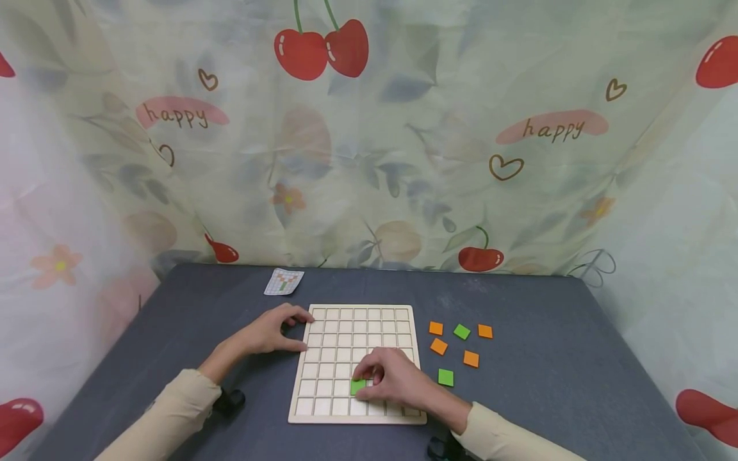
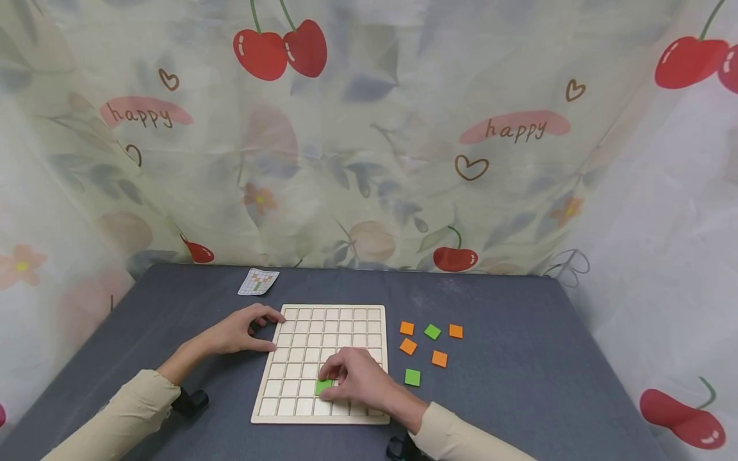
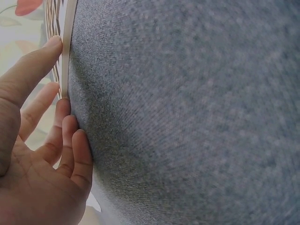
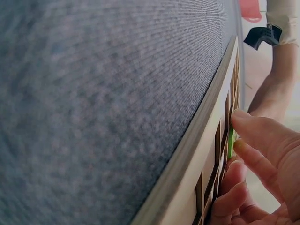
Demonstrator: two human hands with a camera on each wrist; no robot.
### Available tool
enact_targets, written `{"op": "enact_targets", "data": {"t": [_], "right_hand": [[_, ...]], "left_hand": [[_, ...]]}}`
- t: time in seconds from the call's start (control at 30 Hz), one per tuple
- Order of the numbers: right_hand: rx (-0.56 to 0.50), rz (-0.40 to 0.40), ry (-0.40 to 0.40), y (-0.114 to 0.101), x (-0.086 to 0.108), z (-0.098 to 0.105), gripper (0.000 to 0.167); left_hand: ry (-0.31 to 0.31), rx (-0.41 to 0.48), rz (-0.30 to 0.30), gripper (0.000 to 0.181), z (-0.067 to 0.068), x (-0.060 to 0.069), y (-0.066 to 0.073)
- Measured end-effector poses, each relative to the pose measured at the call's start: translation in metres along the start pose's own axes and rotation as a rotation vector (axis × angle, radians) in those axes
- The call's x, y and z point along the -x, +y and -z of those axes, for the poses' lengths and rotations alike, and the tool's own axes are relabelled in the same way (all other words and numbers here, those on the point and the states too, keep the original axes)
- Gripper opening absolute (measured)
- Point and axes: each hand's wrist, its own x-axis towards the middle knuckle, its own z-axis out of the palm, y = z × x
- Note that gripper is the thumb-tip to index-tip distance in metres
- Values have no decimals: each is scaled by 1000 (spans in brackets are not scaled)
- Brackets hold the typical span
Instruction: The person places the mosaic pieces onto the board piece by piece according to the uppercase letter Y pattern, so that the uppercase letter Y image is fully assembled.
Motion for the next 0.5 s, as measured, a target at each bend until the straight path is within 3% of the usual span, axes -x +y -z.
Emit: {"op": "enact_targets", "data": {"t": [0.5], "right_hand": [[-50,2,-4,2,4,7,17]], "left_hand": [[-1,-20,14,51,-1,-1,-5]]}}
